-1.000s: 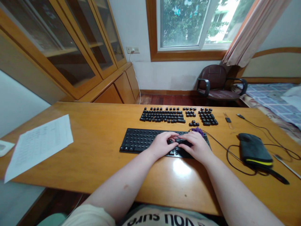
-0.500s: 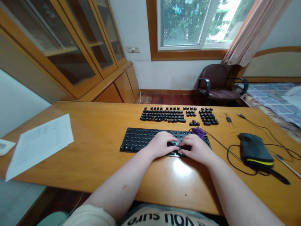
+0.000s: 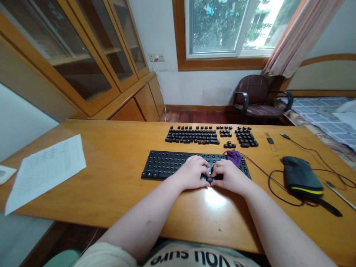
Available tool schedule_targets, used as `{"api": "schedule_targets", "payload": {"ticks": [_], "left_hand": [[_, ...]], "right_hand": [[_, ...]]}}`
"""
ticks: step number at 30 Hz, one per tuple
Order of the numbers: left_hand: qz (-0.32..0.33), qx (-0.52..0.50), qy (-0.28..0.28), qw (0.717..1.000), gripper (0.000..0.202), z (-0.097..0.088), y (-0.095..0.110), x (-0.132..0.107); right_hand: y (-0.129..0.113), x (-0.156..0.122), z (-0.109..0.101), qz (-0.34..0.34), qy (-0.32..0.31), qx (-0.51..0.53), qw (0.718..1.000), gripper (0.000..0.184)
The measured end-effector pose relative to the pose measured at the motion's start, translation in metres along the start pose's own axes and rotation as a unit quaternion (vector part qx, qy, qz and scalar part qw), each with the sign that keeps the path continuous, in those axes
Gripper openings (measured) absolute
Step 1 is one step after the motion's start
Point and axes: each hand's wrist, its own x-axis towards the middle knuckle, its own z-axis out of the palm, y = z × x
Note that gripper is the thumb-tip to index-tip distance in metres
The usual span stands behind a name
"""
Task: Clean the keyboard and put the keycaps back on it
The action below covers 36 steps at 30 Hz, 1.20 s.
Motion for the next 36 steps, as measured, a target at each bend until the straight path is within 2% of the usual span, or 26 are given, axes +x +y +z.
{"api": "schedule_targets", "payload": {"ticks": [10, 15, 19, 36], "left_hand": [[-0.013, 0.007, 0.011, 1.000, 0.015, 0.004, 0.004, 0.000], [-0.007, 0.009, 0.018, 1.000, 0.014, 0.003, 0.004, -0.001], [-0.006, -0.004, 0.029, 1.000, 0.012, 0.002, 0.005, -0.002], [-0.031, 0.009, 0.024, 0.999, 0.011, 0.012, 0.001, 0.000]], "right_hand": [[-0.002, 0.000, 0.000, 0.000, 0.003, -0.005, 1.000, 0.018], [-0.002, 0.000, -0.002, -0.012, 0.006, 0.015, 1.000, 0.006], [-0.001, 0.000, 0.001, -0.019, 0.011, 0.012, 1.000, 0.006], [-0.002, 0.002, 0.004, -0.002, 0.001, 0.022, 1.000, 0.012]]}}
